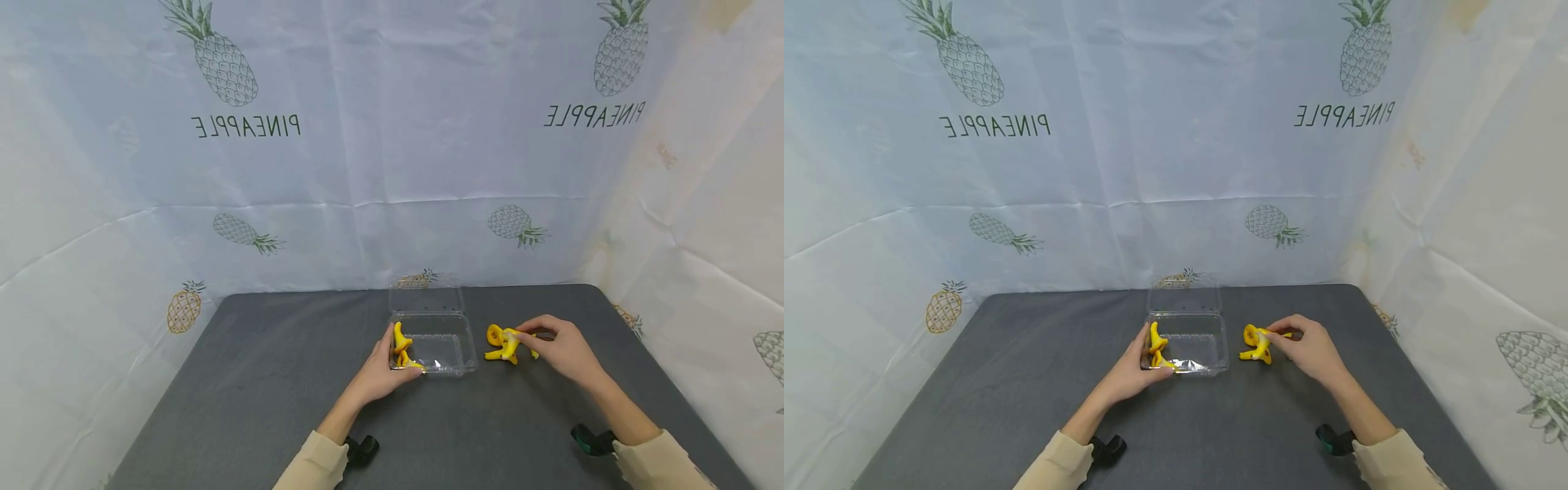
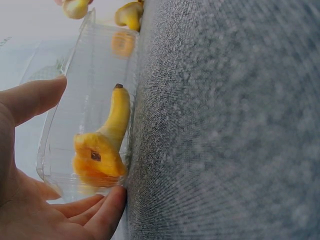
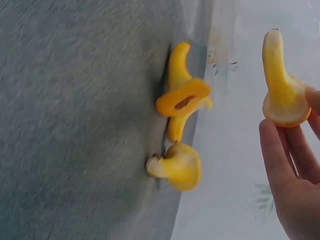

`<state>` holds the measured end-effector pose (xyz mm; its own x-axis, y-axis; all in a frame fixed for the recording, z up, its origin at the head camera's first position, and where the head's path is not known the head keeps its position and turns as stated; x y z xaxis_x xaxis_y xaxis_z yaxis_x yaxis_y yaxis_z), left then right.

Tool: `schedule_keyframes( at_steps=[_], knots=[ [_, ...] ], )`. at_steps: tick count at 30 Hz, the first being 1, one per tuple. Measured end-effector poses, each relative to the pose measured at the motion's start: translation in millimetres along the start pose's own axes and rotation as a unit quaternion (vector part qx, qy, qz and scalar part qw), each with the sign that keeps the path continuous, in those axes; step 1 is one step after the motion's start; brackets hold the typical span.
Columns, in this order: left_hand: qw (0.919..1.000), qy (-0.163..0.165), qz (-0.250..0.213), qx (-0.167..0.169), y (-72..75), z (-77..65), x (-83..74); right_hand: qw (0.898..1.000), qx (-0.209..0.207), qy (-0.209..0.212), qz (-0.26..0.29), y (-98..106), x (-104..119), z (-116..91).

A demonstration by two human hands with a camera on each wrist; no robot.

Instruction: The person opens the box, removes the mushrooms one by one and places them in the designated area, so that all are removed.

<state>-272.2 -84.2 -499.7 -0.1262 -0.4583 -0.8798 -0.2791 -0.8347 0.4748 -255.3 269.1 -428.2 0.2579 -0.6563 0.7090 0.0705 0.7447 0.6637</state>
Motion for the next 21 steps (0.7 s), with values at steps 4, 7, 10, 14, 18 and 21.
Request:
schedule_keyframes(
  at_steps=[4,7,10,14,18,21],
  knots=[
    [1.0000,0.005,0.000,-0.001,-0.2,0.3,0.4,1.000,-0.001,0.004,-0.012,3.5,-7.0,-1.0],
    [1.0000,0.005,0.000,-0.001,-0.2,0.7,0.8,1.000,0.000,0.001,-0.019,6.4,-11.7,-1.5],
    [1.0000,0.003,0.000,0.000,-0.2,0.9,1.0,1.000,0.000,-0.004,-0.027,8.9,-16.9,-1.6],
    [1.0000,0.002,-0.002,0.002,-0.1,1.1,0.8,0.999,0.003,-0.009,-0.035,10.2,-24.5,-1.6],
    [1.0000,0.004,-0.001,0.002,-0.1,1.2,1.1,0.999,0.010,-0.021,-0.040,9.6,-33.0,-0.9],
    [1.0000,0.003,-0.001,0.001,0.2,1.3,1.5,0.998,0.017,-0.027,-0.052,8.1,-39.1,0.2]
  ],
)
Point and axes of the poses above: each hand's wrist, its own z-axis towards the middle knuckle, its own y-axis out of the back of the hand, x = y × z, the point moved 4 cm from there along z, towards the middle knuckle, and after that the axes turned 4 degrees about -z, right-handed, at the moved point
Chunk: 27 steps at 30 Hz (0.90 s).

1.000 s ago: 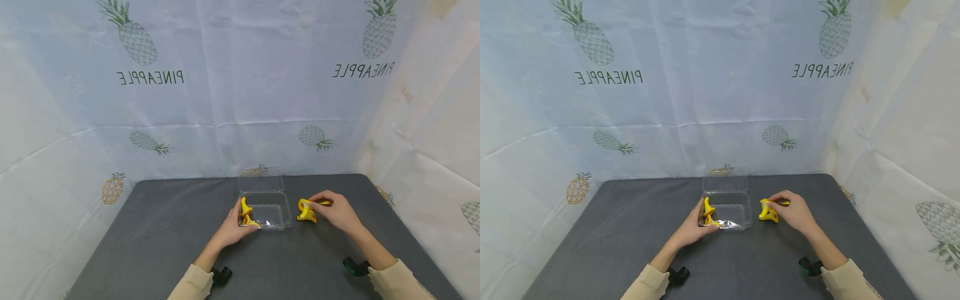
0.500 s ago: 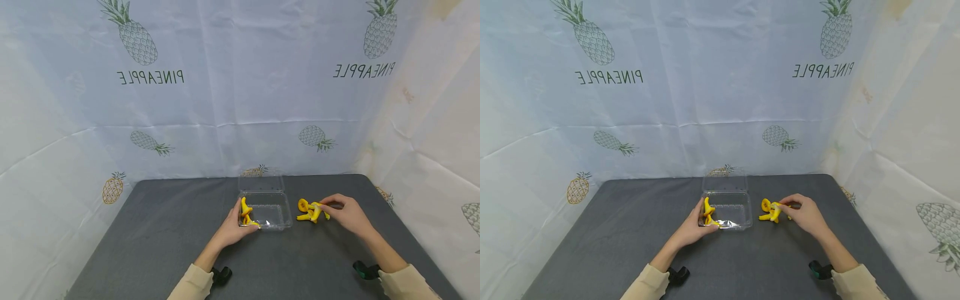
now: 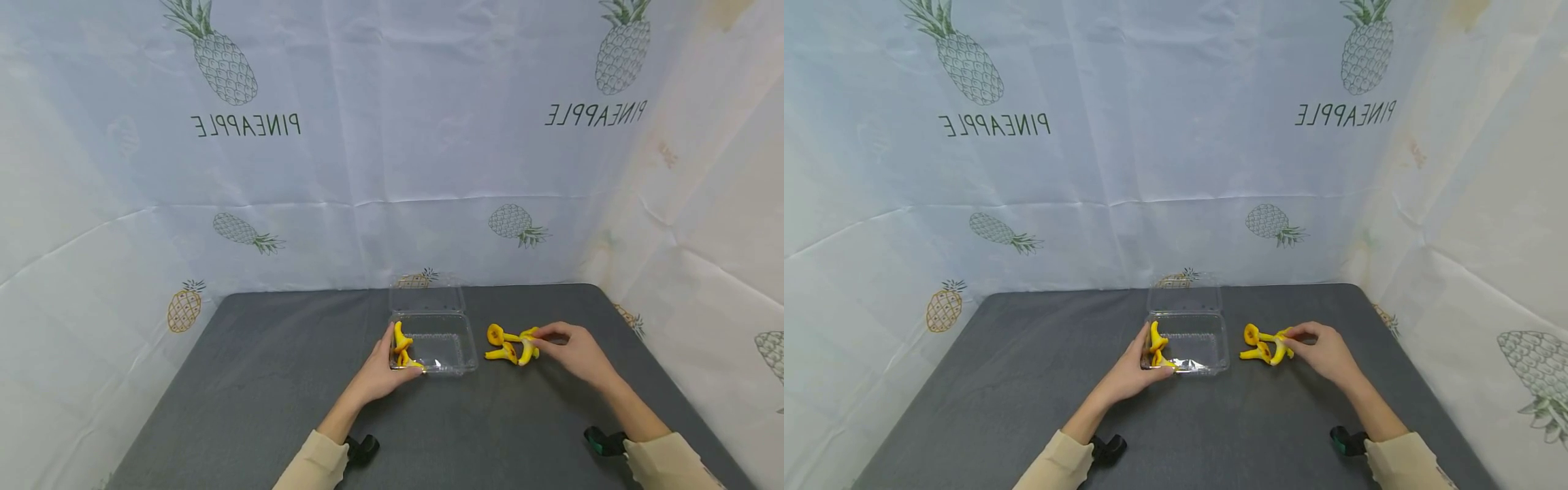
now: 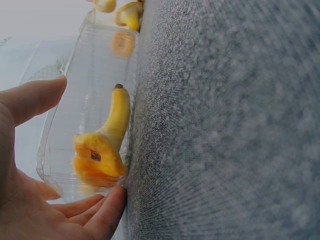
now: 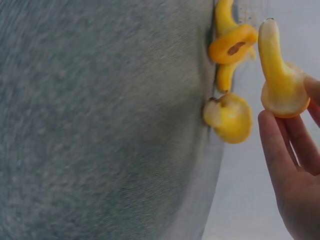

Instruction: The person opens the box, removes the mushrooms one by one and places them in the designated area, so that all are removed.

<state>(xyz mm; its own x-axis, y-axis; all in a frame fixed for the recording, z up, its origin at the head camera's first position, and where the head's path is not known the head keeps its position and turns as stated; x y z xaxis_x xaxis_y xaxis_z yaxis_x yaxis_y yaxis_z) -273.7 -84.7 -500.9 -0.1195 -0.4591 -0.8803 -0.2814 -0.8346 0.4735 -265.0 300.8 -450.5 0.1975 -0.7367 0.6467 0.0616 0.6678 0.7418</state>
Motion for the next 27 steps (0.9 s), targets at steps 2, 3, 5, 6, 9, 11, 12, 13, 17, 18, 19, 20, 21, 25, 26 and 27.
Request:
schedule_keyframes(
  at_steps=[2,3,5,6,9,11,12,13,17,18,19,20,21,25,26,27],
  knots=[
    [1.0000,-0.001,0.000,0.000,0.1,-0.1,0.3,1.000,0.004,-0.004,-0.009,-1.9,-3.2,0.4],
    [1.0000,-0.001,-0.001,0.001,0.1,-0.2,0.4,1.000,0.006,-0.005,-0.011,-2.9,-4.5,0.5],
    [1.0000,-0.002,-0.001,0.002,0.3,-0.5,0.4,1.000,0.010,-0.006,-0.014,-4.6,-6.2,0.4],
    [1.0000,-0.003,-0.001,0.003,0.4,-0.7,0.3,1.000,0.011,-0.007,-0.015,-5.4,-6.8,0.3],
    [1.0000,-0.005,-0.002,0.005,0.5,-0.9,0.1,1.000,0.016,-0.008,-0.011,-7.4,-7.8,0.5],
    [1.0000,-0.006,0.000,0.005,0.4,-0.9,-0.1,1.000,0.019,-0.007,-0.012,-8.6,-8.6,1.1],
    [1.0000,-0.006,0.000,0.004,0.4,-0.9,-0.3,1.000,0.021,-0.007,-0.012,-9.2,-9.2,1.5],
    [1.0000,-0.006,0.001,0.004,0.3,-1.0,-0.4,1.000,0.022,-0.008,-0.012,-9.8,-9.8,1.9],
    [1.0000,-0.004,0.003,0.003,0.1,-1.3,-1.3,1.000,0.025,-0.009,-0.012,-12.9,-12.7,3.0],
    [1.0000,-0.004,0.003,0.002,0.2,-1.3,-1.5,1.000,0.026,-0.010,-0.011,-14.0,-13.5,3.1],
    [1.0000,-0.004,0.004,0.002,0.2,-1.4,-1.7,1.000,0.027,-0.011,-0.011,-15.1,-14.3,3.2],
    [1.0000,-0.003,0.004,0.001,0.3,-1.4,-1.9,0.999,0.028,-0.013,-0.010,-16.3,-15.0,3.3],
    [1.0000,-0.003,0.004,0.001,0.3,-1.4,-2.0,0.999,0.029,-0.015,-0.011,-17.3,-15.8,3.4],
    [1.0000,-0.003,0.006,0.000,0.4,-1.5,-2.1,0.999,0.030,-0.020,-0.012,-20.1,-17.3,3.8],
    [1.0000,-0.004,0.006,0.000,0.4,-1.6,-2.1,0.999,0.029,-0.021,-0.012,-20.2,-17.3,3.7],
    [1.0000,-0.004,0.006,0.001,0.4,-1.6,-1.9,0.999,0.029,-0.021,-0.012,-20.0,-16.9,3.5]
  ],
)
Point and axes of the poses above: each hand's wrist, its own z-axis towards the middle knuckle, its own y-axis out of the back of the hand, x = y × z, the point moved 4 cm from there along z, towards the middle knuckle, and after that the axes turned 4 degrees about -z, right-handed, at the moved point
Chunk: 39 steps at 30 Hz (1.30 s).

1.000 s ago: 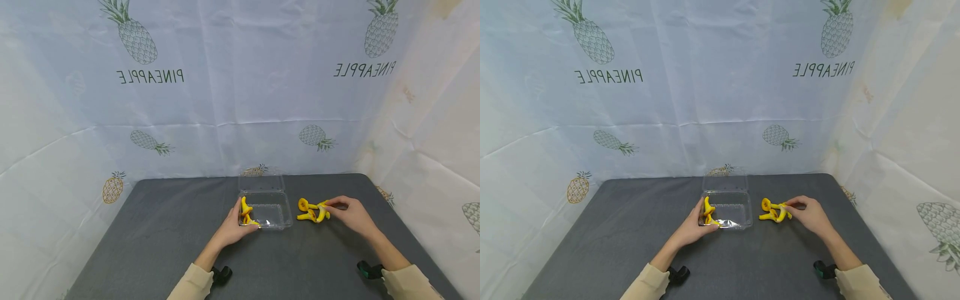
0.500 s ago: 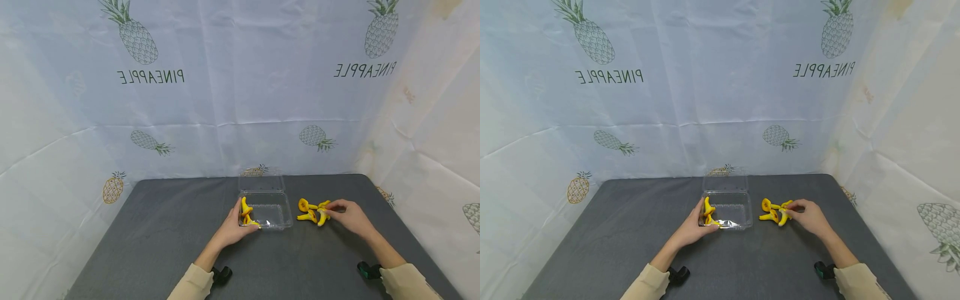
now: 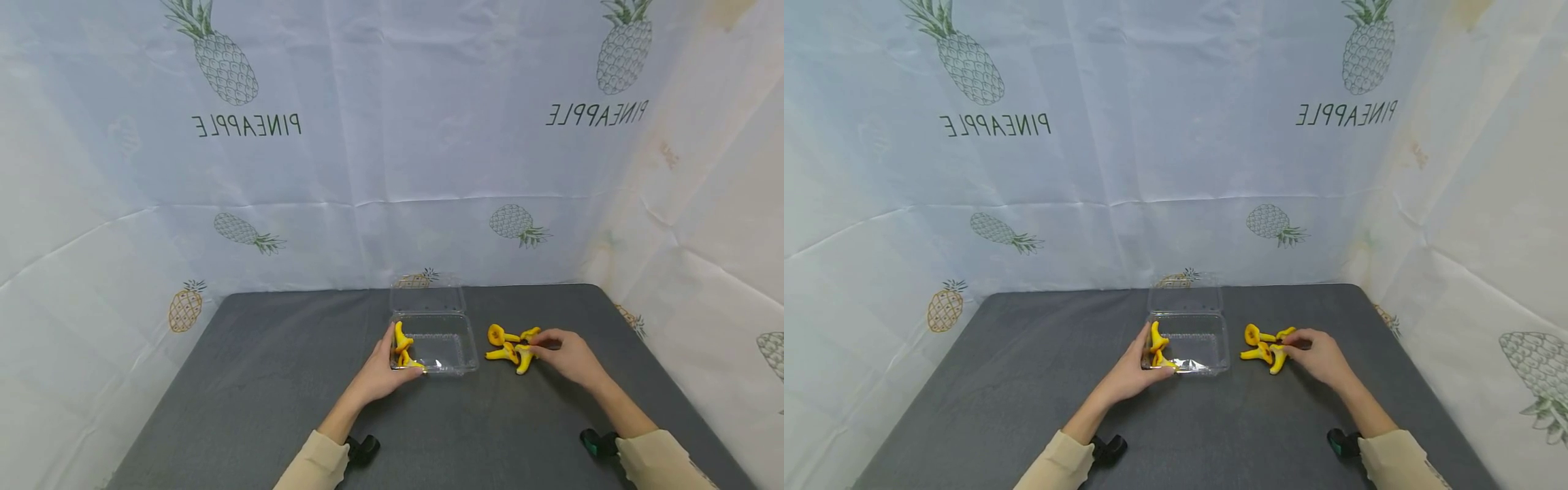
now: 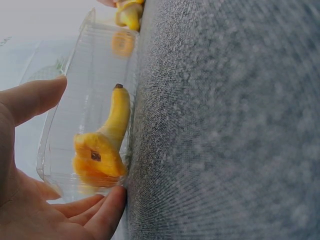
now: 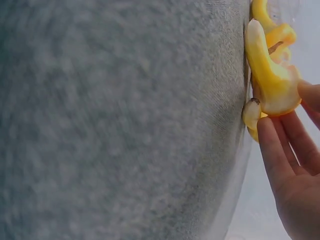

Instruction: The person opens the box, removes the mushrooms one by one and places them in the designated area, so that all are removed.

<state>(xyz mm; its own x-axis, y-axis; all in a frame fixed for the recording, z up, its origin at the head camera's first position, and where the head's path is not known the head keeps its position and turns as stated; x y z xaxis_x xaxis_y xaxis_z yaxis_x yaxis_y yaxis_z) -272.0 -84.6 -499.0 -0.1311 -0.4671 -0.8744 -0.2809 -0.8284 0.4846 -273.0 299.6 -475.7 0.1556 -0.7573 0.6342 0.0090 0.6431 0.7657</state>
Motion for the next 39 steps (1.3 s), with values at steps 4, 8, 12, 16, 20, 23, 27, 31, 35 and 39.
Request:
schedule_keyframes(
  at_steps=[4,8,12,16,20,23,27,31,35,39],
  knots=[
    [1.0000,-0.003,-0.001,0.001,-0.4,0.3,0.5,1.000,-0.001,0.003,-0.003,3.0,1.6,-1.7],
    [1.0000,-0.004,-0.003,0.001,-0.2,0.6,1.0,1.000,-0.007,0.009,-0.006,6.9,5.7,-3.2],
    [1.0000,-0.002,-0.006,0.000,0.6,0.3,0.9,1.000,-0.018,0.016,-0.004,10.1,12.6,-3.9],
    [1.0000,-0.001,-0.007,0.000,1.0,0.2,0.0,0.999,-0.029,0.025,0.001,12.4,21.3,-3.4],
    [1.0000,-0.001,-0.008,0.000,1.5,0.2,-1.6,0.999,-0.037,0.039,0.002,14.5,32.7,-3.1],
    [1.0000,-0.001,-0.008,0.000,1.8,0.3,-2.5,0.998,-0.041,0.046,0.005,15.3,41.1,-3.1],
    [1.0000,-0.001,-0.007,-0.001,1.7,0.5,-2.6,0.998,-0.041,0.052,0.014,13.7,50.7,-3.0],
    [1.0000,-0.003,-0.007,-0.001,1.3,1.1,-2.6,0.997,-0.041,0.059,0.020,10.2,59.7,-2.5],
    [1.0000,-0.005,-0.007,-0.002,0.7,1.2,-2.1,0.997,-0.034,0.064,0.041,5.6,68.6,-3.1],
    [1.0000,-0.003,-0.005,-0.001,-0.3,0.8,-0.4,0.995,-0.019,0.060,0.071,0.1,77.5,-4.3]
  ],
)
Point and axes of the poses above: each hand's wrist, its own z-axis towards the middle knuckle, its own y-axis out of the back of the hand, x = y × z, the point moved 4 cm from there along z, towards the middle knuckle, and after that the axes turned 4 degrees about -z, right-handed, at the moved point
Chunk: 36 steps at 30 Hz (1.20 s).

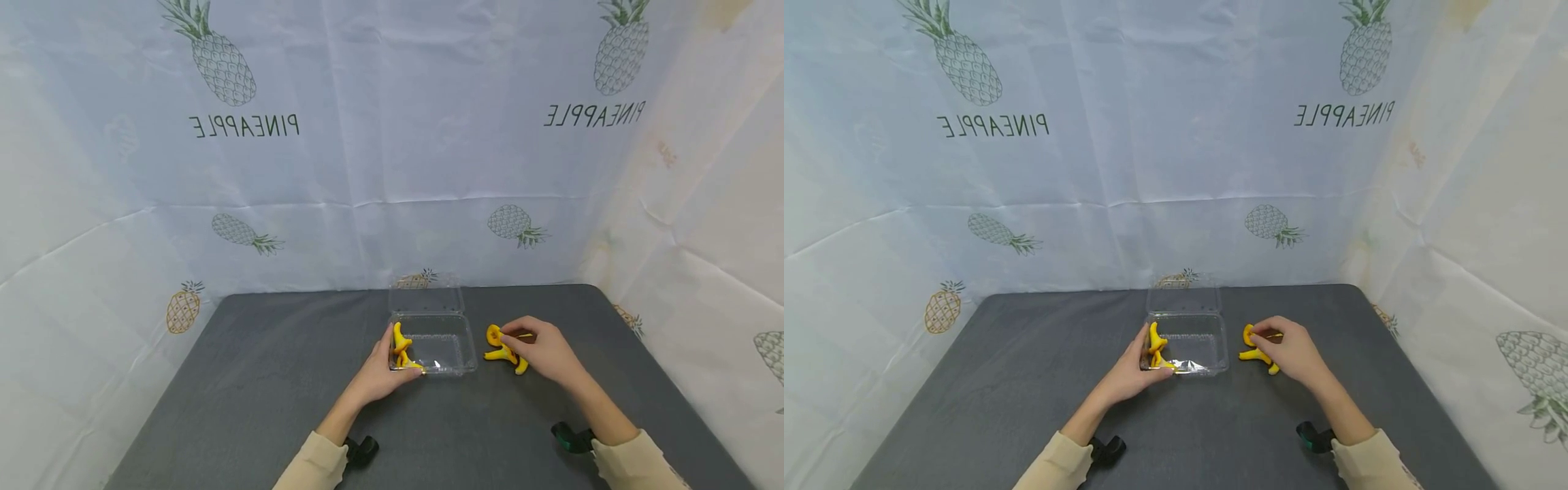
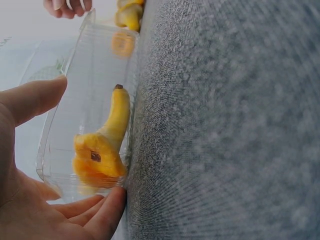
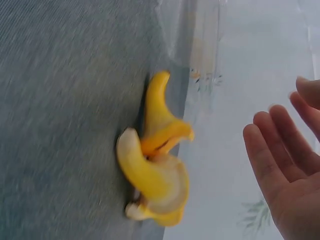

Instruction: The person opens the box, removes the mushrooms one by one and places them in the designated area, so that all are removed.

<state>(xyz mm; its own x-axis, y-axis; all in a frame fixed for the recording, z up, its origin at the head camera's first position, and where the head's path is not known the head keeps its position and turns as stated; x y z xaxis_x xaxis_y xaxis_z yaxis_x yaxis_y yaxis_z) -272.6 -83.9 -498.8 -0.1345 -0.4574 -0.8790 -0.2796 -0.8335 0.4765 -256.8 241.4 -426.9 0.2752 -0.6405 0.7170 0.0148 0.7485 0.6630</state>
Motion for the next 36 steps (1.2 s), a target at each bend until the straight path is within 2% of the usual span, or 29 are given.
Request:
schedule_keyframes(
  at_steps=[10,16,24,36],
  knots=[
    [1.0000,-0.001,-0.001,0.003,0.2,0.3,1.2,0.998,0.013,0.055,0.017,-17.8,23.1,7.0],
    [0.9999,-0.003,-0.007,0.006,1.2,-0.3,-1.0,0.997,0.021,0.062,0.034,-27.1,37.2,15.0],
    [1.0000,0.002,-0.001,0.005,0.6,0.6,-1.0,0.997,0.024,0.076,0.025,-39.8,52.3,23.2],
    [1.0000,0.002,0.001,0.004,0.3,-1.0,-3.8,0.993,0.052,0.092,0.047,-64.2,60.7,38.0]
  ],
)
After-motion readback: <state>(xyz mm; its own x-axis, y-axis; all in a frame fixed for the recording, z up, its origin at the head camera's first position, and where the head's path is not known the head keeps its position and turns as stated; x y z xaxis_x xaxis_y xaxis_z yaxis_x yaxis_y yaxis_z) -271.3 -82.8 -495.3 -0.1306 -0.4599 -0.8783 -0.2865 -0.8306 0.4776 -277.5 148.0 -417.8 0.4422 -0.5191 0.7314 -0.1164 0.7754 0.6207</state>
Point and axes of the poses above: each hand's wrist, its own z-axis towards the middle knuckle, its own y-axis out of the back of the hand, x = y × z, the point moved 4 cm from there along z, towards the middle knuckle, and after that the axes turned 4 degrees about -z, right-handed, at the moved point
